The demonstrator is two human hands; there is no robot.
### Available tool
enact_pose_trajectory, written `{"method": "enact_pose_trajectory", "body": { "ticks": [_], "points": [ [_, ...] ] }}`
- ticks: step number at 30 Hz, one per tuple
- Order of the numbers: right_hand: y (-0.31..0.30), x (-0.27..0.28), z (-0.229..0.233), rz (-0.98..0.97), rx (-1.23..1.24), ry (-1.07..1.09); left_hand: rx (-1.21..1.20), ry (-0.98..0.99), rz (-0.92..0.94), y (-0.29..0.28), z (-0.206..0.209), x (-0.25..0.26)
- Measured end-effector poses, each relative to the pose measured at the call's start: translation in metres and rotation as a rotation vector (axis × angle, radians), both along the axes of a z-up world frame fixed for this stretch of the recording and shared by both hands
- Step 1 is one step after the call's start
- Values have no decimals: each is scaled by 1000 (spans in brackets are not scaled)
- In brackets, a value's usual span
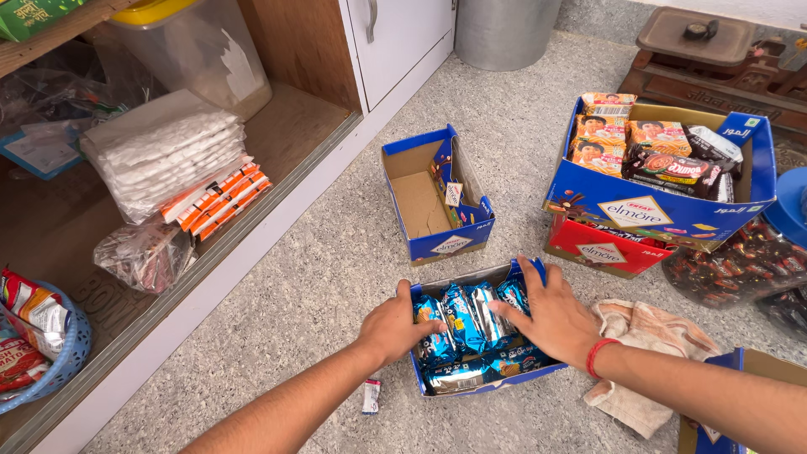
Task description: The person organizes various snack bars and chocolate bars from the floor into cardboard boxes. They pick up items one by one and place them neatly into the boxes, then stack the filled boxes.
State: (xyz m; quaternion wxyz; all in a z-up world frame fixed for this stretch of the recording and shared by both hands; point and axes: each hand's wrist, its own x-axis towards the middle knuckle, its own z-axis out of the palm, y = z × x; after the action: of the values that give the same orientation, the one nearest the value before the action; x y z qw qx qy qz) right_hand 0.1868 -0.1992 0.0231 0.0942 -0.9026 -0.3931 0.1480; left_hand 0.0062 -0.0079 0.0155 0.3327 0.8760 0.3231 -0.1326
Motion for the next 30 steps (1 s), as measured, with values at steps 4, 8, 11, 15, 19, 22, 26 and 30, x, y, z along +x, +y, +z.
{"method": "enact_pose_trajectory", "body": {
  "ticks": [4,8,11,15,19,22,26,30],
  "points": [
    [-7,5,-9,-14,126,0,18,-5,19,-3,-2,-3],
    [-12,13,-26,-82,158,54,81,-84,27,-4,-17,-7],
    [-16,27,-44,-105,140,73,130,-142,-3,-1,-27,-8],
    [-30,59,-61,-77,72,77,111,-76,47,1,-31,-8],
    [-44,71,-71,-121,-144,343,49,-18,121,-1,-30,-5],
    [-43,70,-62,-127,-100,314,100,-27,67,3,-24,0],
    [-41,67,-21,-156,-66,425,139,-25,104,26,8,9],
    [-52,84,44,-160,-1,415,169,-282,139,62,78,19]
  ]
}}
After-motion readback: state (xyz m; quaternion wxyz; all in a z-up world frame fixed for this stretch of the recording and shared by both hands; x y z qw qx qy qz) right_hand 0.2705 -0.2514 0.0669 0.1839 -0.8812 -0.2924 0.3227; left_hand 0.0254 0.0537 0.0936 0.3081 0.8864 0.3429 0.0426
